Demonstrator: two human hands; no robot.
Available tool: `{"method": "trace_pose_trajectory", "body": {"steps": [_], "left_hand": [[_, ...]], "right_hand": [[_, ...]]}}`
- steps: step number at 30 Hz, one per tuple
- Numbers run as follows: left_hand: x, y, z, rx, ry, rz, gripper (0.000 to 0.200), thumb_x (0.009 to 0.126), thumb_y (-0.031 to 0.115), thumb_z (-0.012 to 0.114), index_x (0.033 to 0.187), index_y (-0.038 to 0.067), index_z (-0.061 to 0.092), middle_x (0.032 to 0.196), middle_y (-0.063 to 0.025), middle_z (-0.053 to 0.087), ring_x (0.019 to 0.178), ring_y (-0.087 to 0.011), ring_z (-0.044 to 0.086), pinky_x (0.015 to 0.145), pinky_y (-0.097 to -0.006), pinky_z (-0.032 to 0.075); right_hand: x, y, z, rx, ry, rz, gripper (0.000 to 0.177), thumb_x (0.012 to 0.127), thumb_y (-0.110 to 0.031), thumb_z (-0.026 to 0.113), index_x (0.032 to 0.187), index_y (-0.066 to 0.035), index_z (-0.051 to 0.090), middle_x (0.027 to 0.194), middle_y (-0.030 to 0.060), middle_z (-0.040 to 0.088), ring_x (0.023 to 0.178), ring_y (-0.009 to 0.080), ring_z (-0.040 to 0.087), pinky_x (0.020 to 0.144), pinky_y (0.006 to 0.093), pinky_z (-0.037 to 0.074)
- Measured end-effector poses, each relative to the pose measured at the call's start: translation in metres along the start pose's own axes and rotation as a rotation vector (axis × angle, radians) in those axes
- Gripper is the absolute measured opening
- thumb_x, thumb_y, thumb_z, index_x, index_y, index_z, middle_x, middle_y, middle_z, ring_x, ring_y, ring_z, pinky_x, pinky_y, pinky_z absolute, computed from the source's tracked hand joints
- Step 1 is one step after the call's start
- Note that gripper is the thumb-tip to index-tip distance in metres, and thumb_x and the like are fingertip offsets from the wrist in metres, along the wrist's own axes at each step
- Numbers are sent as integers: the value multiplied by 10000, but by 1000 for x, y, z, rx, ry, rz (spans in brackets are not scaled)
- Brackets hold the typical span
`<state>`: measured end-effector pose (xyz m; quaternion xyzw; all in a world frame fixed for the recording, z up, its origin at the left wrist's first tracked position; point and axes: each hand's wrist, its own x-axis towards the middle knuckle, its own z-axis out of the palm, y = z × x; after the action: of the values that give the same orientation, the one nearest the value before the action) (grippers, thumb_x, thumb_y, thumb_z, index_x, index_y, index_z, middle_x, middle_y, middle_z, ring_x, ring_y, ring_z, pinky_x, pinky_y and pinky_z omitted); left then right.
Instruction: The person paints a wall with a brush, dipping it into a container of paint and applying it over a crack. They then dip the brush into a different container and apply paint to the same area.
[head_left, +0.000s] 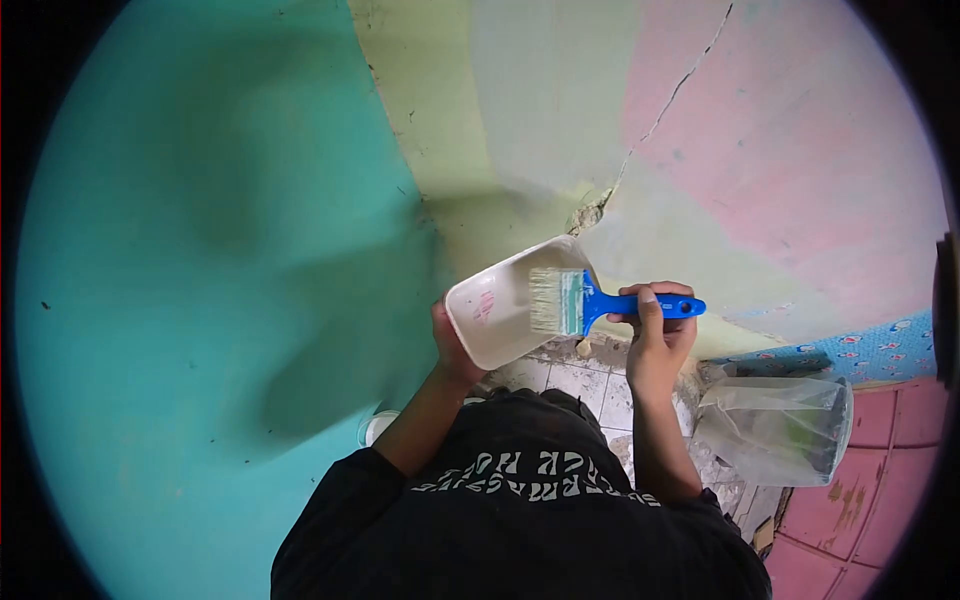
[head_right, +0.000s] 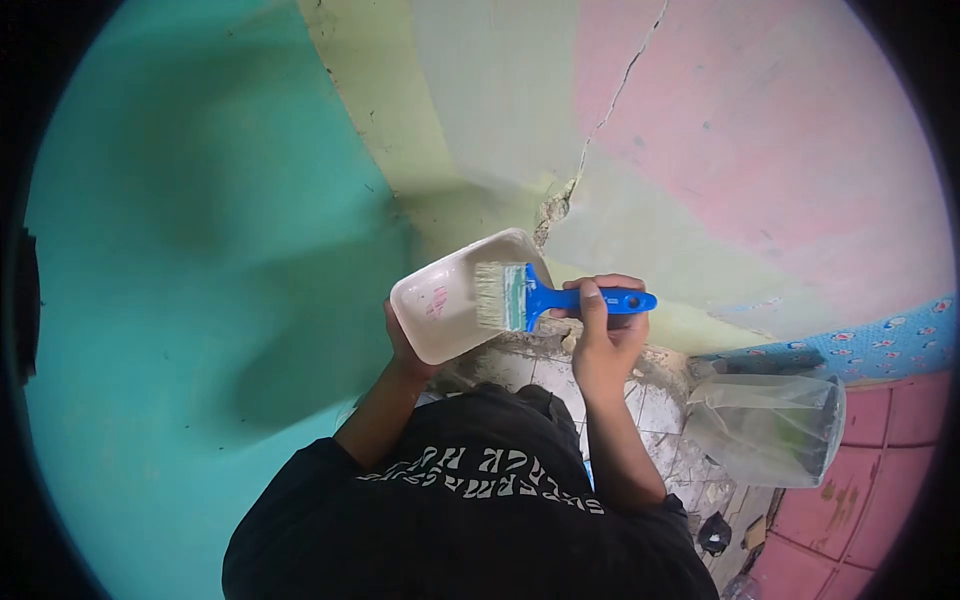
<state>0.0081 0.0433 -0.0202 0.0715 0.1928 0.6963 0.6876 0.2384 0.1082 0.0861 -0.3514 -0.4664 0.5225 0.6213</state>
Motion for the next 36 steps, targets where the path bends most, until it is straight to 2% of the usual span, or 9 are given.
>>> {"method": "trace_pose_trajectory", "body": {"steps": [7, 10, 13, 16, 22, 25, 28, 31, 36], "left_hand": [[-10, -36, 48, -21, -51, -71, 719, 1013, 557, 286, 1458, 40, 515, 1400, -146, 601, 1271, -335, 612, 1095, -520, 490], [-8, -58, 37, -52, -70, -61, 754, 997, 584, 299, 1483, 41, 497, 1429, -150, 587, 1295, -342, 597, 1117, -527, 467], [-11, -76, 37, 35, 2, -47, 895, 929, 744, 389, 1548, 99, 433, 1517, -155, 507, 1372, -376, 522, 1144, -607, 406], [-11, -84, 47, 86, 53, -6, 832, 952, 694, 369, 1533, 105, 458, 1502, -142, 525, 1366, -375, 527, 1143, -610, 405], [-11, -103, 44, -182, -180, 3, 801, 978, 653, 316, 1491, 68, 506, 1477, -137, 561, 1347, -351, 555, 1148, -524, 429], [-13, -117, 37, -44, 56, 74, 802, 981, 660, 325, 1499, 73, 498, 1486, -137, 556, 1362, -349, 542, 1148, -525, 426], [-14, -133, 27, -93, -19, 123, 796, 989, 649, 322, 1510, 71, 483, 1506, -141, 539, 1374, -347, 531, 1152, -529, 423], [-13, -142, 34, -19, 119, 146, 792, 993, 640, 313, 1519, 70, 471, 1512, -141, 533, 1376, -346, 530, 1154, -525, 425], [-13, -144, 23, -146, -63, 83, 786, 983, 644, 320, 1525, 96, 470, 1503, -130, 540, 1353, -352, 553, 1091, -562, 476]], "right_hand": [[-2, -4, 3, -68, -127, 114, 234, 1019, -37, 606, 1214, 1, 482, 978, 101, 616, 738, 157, 683, 631, 291, 607], [-6, 0, -12, -238, -334, 142, 270, 1016, -30, 613, 1255, -20, 490, 1061, 108, 609, 826, 148, 681, 662, 286, 625], [10, -9, -24, -183, -256, 104, 272, 1015, -25, 608, 1262, -12, 495, 1043, 105, 619, 803, 143, 680, 659, 279, 619], [29, -32, -45, -25, -217, 178, 238, 1011, -8, 604, 1239, 7, 538, 1032, 105, 634, 853, 145, 686, 689, 279, 634], [24, -13, -52, -163, -384, 178, 251, 1007, 0, 606, 1248, 6, 535, 994, 97, 636, 803, 128, 677, 665, 266, 608], [32, -19, -63, -120, -295, 93, 250, 1004, 10, 603, 1244, 9, 533, 988, 95, 634, 804, 134, 680, 662, 261, 603], [50, -39, -83, -26, -182, 106, 235, 1012, -22, 596, 1236, 4, 529, 959, 127, 665, 792, 176, 693, 657, 278, 610], [56, -36, -103, 120, -127, 154, 173, 1028, -63, 593, 1181, 9, 555, 963, 148, 679, 806, 200, 702, 652, 290, 617], [42, -11, -112, 183, -143, 225, 113, 1031, -84, 618, 1064, 23, 603, 1007, 193, 698, 861, 223, 723, 707, 306, 649]]}}
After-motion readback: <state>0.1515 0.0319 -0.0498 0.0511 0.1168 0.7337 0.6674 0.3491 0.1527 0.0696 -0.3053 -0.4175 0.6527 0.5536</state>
